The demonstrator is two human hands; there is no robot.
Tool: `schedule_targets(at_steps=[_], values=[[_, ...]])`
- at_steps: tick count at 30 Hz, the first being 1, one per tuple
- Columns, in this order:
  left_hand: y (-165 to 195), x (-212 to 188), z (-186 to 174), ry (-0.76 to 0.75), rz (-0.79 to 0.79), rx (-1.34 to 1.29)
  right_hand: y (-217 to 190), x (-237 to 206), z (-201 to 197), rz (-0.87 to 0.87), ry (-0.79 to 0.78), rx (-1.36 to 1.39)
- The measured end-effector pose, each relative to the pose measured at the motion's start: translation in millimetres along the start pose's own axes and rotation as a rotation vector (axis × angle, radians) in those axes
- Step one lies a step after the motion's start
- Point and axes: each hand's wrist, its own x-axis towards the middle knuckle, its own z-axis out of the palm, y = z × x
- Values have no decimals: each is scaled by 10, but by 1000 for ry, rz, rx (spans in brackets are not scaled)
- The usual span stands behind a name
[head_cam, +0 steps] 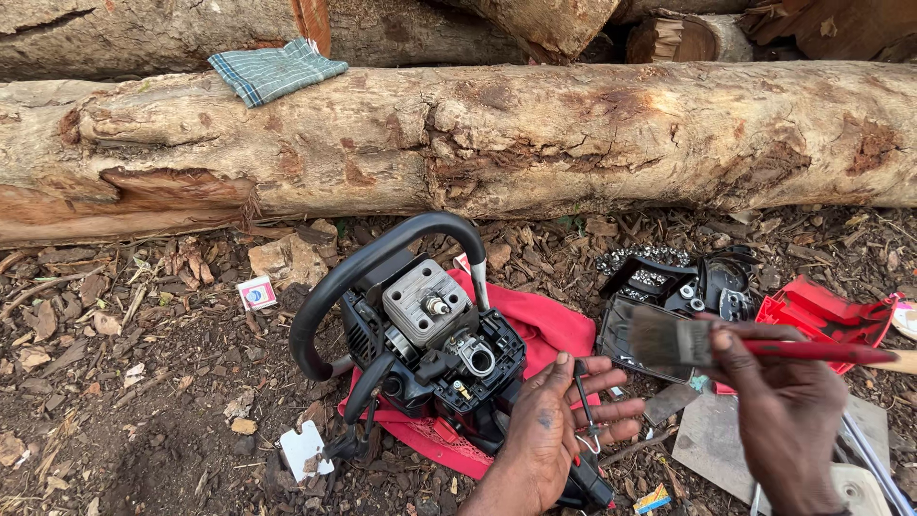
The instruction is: The person cleans the carburetor area of a disassembled chainsaw using a brush and a T-handle wrench. They then pick up the red plastic engine cover and scrape out debris from its interior using the wrench.
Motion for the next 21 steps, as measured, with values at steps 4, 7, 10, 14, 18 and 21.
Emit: schedule_targets(at_steps=[4, 7, 10, 14, 18, 21], values=[[26, 4, 38, 67, -1, 24, -106, -65, -71, -121, 56, 8], [18, -18, 63, 110, -15, -8, -56, -277, 136, -89, -79, 37], [8, -90, 50, 118, 59, 54, 12, -497, 269, -88, -287, 176], [33, -145, 43, 29, 49, -50, -12, -443, 159, 68, -266, 441], [76, -68, 86, 29, -23, -147, -78, -257, 92, 75, -57, 440], [75, -36, 84, 3, -16, -136, -146, -197, 38, -13, 20, 450]])
